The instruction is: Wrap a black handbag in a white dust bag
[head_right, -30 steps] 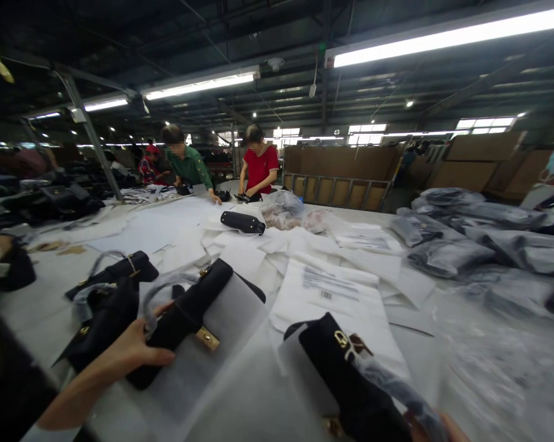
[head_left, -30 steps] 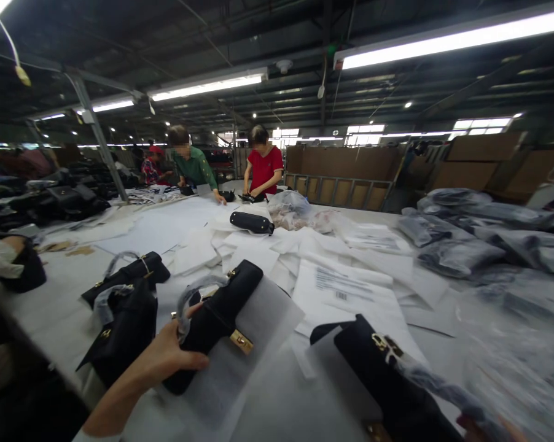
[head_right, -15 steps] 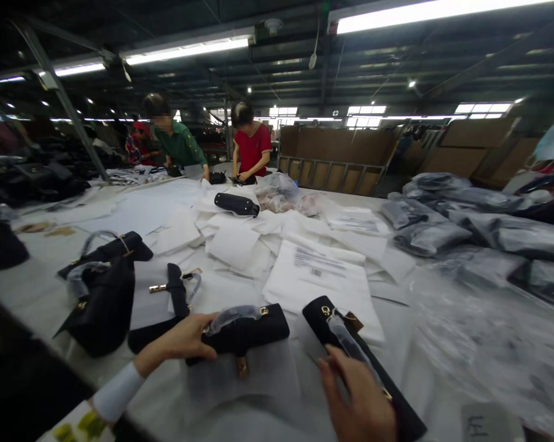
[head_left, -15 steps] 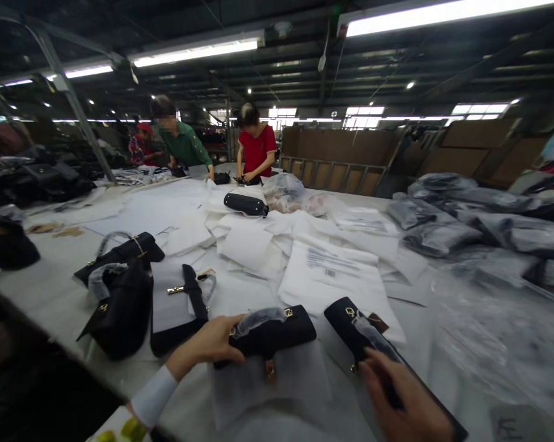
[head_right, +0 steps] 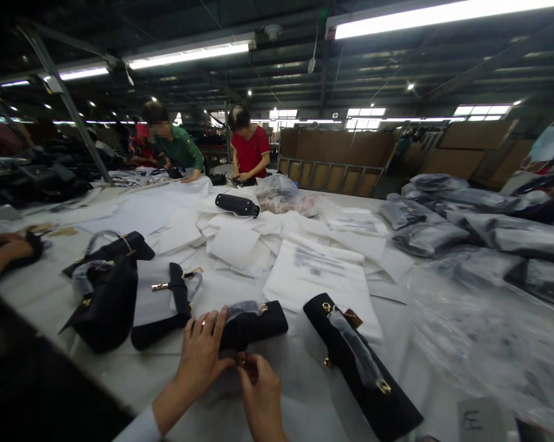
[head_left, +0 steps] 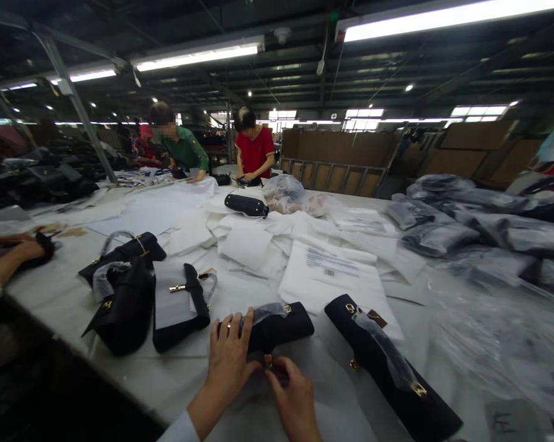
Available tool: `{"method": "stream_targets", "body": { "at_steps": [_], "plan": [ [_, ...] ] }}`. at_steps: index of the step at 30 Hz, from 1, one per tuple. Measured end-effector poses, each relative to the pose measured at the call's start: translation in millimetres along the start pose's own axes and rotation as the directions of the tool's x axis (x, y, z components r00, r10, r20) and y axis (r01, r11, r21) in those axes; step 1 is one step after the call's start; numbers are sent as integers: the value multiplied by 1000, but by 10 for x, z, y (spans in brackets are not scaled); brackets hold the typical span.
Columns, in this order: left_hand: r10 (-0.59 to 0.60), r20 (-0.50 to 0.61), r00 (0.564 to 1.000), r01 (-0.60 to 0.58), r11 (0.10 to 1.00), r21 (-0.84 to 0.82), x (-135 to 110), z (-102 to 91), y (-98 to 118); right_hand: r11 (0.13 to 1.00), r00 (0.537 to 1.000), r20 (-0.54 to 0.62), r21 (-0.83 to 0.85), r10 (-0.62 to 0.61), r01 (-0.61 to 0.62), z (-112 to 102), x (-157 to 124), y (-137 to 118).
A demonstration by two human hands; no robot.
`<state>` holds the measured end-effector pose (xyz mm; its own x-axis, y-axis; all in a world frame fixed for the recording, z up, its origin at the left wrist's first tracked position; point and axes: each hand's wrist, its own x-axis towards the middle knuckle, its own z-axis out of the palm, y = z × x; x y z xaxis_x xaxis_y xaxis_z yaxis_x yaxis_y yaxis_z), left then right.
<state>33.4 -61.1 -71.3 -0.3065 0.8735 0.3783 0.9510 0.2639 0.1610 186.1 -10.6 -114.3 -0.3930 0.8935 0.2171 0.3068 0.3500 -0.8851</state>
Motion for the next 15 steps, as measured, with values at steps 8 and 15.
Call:
{"method": "stream_targets", "body": {
  "at_steps": [8, 15],
  "plan": [
    [33, -30, 999, -31, 998, 53, 27, 60, -19, 989, 996, 62, -136, -56, 64, 7, 44, 35],
    [19, -43, 999, -17, 998, 61, -81, 128, 10, 896, 994, 78, -431, -82, 108, -9, -36, 78]
  ]
}}
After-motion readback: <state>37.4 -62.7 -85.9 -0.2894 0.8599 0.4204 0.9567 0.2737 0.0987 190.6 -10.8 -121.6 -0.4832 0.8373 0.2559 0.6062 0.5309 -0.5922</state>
